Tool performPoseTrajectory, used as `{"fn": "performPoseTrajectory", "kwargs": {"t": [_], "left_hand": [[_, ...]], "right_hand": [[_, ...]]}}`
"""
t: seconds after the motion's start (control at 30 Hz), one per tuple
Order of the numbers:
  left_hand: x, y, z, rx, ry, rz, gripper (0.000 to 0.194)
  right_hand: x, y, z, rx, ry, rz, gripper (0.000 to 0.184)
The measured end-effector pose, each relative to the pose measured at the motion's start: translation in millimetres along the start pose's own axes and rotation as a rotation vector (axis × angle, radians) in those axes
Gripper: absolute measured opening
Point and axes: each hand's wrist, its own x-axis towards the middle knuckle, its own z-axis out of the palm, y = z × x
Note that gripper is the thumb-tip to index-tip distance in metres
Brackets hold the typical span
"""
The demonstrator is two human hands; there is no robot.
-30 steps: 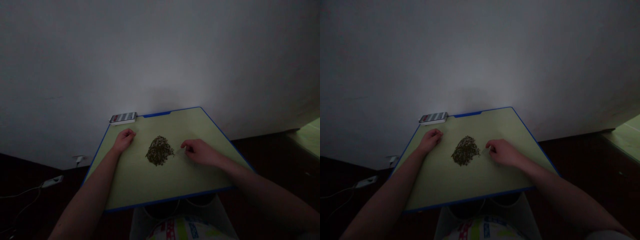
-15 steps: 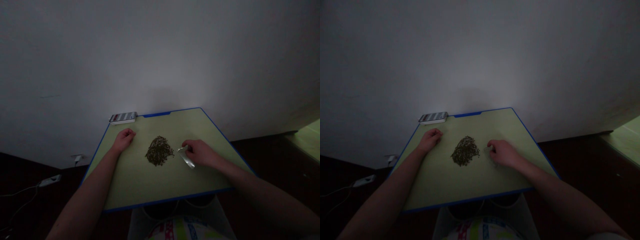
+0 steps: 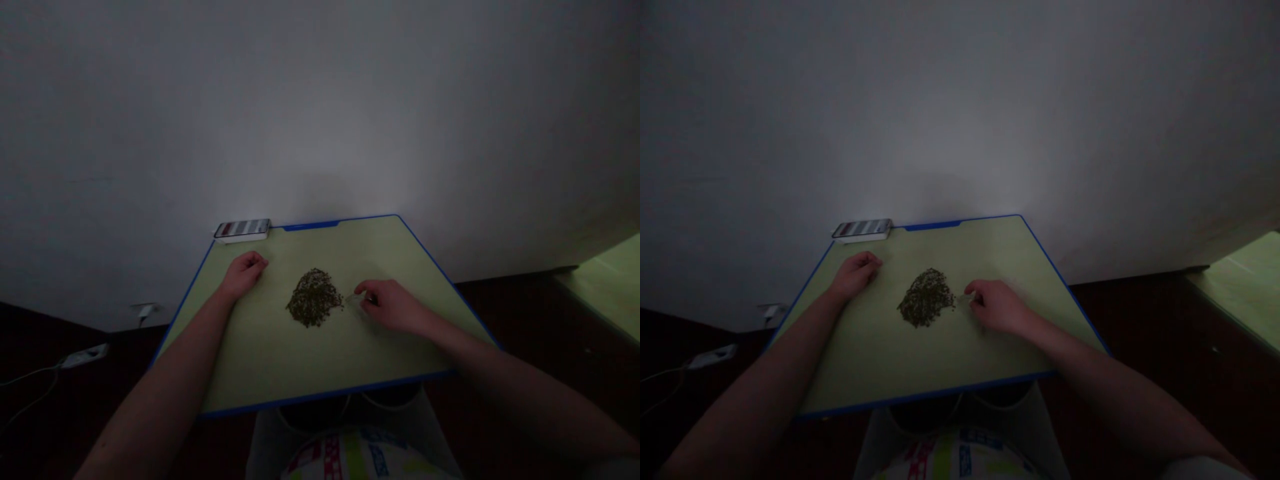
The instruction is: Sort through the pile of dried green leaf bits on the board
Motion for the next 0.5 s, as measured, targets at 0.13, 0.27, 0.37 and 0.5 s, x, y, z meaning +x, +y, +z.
{"fn": "performPoseTrajectory", "kwargs": {"t": [0.13, 0.27, 0.37, 0.5], "left_hand": [[-1, 4, 0.0, 0.023, -0.003, -0.023, 0.020], [-3, 10, 0.6, 0.036, -0.003, -0.020, 0.020], [-4, 12, 1.2, 0.049, 0.005, -0.012, 0.019], [-3, 10, 1.8, 0.049, 0.010, -0.012, 0.019]], "right_hand": [[5, -3, 3, -0.026, -0.007, 0.030, 0.029], [2, 7, -2, -0.044, 0.013, 0.068, 0.029], [-4, 19, -11, -0.039, 0.047, 0.128, 0.029], [-9, 29, -19, 0.004, 0.065, 0.207, 0.027]]}}
